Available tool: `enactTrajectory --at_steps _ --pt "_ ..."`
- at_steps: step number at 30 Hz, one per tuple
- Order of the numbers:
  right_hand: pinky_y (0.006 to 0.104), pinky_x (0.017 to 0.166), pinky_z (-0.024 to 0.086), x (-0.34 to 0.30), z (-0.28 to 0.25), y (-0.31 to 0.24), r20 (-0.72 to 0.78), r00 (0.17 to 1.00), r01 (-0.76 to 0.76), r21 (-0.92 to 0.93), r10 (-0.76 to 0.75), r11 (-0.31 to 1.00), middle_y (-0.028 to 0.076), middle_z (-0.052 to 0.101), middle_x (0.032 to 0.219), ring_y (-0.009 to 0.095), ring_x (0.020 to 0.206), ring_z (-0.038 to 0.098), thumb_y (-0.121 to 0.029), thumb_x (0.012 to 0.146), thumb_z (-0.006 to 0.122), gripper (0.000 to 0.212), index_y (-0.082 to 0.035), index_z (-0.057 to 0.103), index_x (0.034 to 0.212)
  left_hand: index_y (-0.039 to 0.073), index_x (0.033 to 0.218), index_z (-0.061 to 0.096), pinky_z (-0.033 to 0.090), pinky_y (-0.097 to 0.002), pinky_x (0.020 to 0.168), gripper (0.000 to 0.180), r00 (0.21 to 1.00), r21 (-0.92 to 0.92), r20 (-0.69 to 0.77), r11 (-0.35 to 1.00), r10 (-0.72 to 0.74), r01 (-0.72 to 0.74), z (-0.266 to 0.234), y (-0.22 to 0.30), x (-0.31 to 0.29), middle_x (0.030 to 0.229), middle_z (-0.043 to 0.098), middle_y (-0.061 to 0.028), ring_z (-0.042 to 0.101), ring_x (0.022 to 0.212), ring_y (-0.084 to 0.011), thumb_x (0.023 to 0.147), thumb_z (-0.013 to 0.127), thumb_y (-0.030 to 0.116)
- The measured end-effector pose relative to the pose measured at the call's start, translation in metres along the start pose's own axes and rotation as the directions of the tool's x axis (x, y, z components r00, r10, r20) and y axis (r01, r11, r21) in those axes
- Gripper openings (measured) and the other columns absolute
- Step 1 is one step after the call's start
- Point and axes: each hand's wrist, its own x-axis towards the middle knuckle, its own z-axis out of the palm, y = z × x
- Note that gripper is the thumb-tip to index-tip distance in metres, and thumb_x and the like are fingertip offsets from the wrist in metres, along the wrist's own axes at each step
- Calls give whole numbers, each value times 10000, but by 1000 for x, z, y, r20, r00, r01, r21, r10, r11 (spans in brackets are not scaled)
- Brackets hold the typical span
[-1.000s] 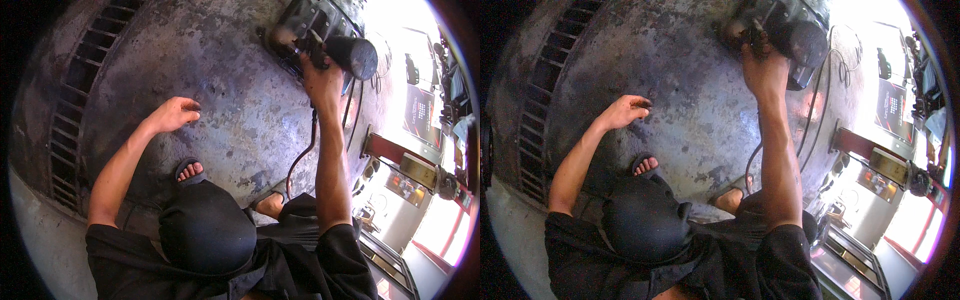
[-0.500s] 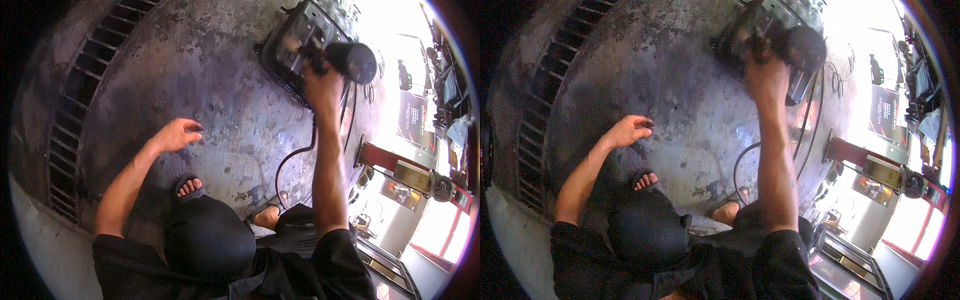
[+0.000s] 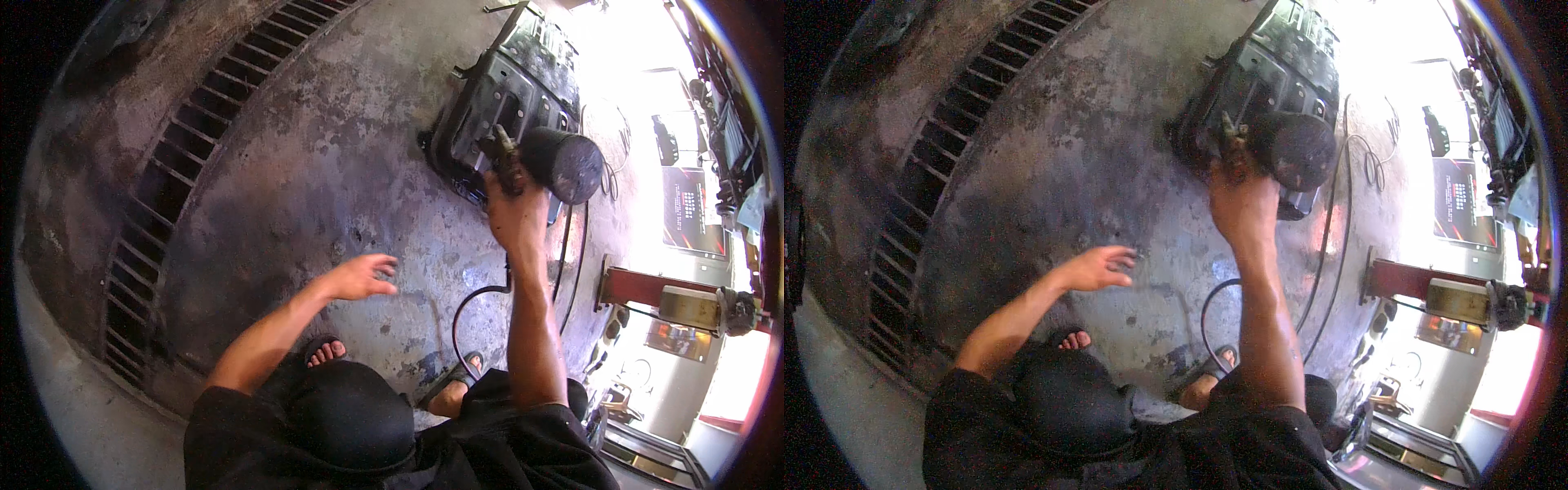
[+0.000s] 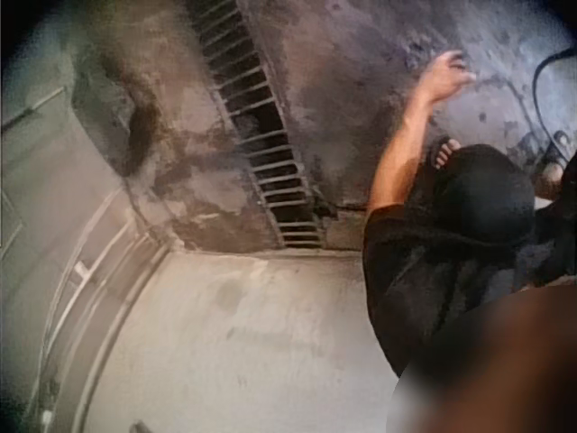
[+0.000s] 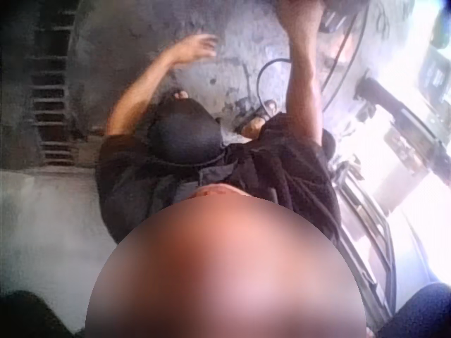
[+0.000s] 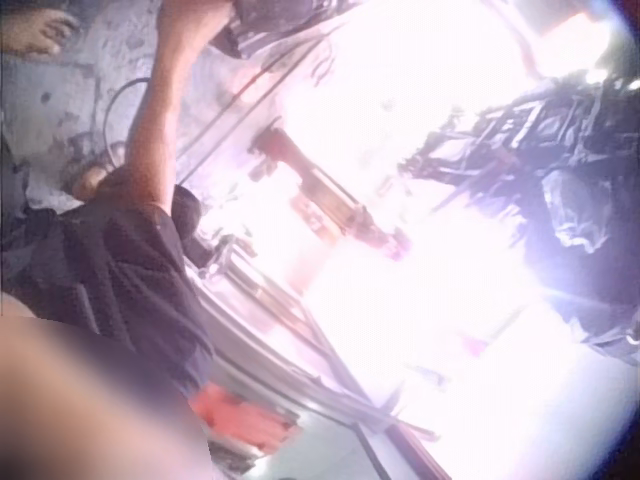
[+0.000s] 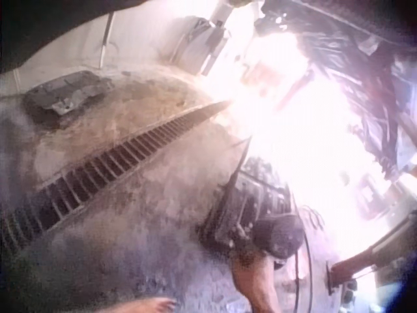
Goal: The person uses a pneumatic air gun to blow dust and debris off a black plastic underbody panel on the floor, then moves to the underside of a raised car and sprays the undercarriage while holding a newspaper to catch falling debris.
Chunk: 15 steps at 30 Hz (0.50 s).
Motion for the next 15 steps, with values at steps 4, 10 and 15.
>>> enactTrajectory --at_steps 4,10,15 --pt "429 820 494 26 -36 10 5 1000 -22 2 22 1000 245 687 939 368 923 676 -309 855 676 407 6 653 1112 10 1517 177 315 -432 1144 1111 968 102 178 975 177 -197 42 66 76 1514 336 -246 335 1403 -360 706 844 374" --pt "395 799 490 60 -121 22 -9 1000 -17 175 19 984 205 691 908 259 872 664 -277 843 694 402 28 649 1101 -44 1464 303 341 -355 1125 1106 866 9 281 901 413 -433 129 199 169 1460 402 -276 411 1354 -339 596 869 341" --pt "342 864 472 86 -203 33 22 984 -177 136 175 975 121 721 941 198 900 651 -342 841 730 425 8 677 1077 5 1081 670 491 -388 854 561 903 84 417 984 106 -154 212 219 176 1054 686 -174 631 986 -273 657 832 333"
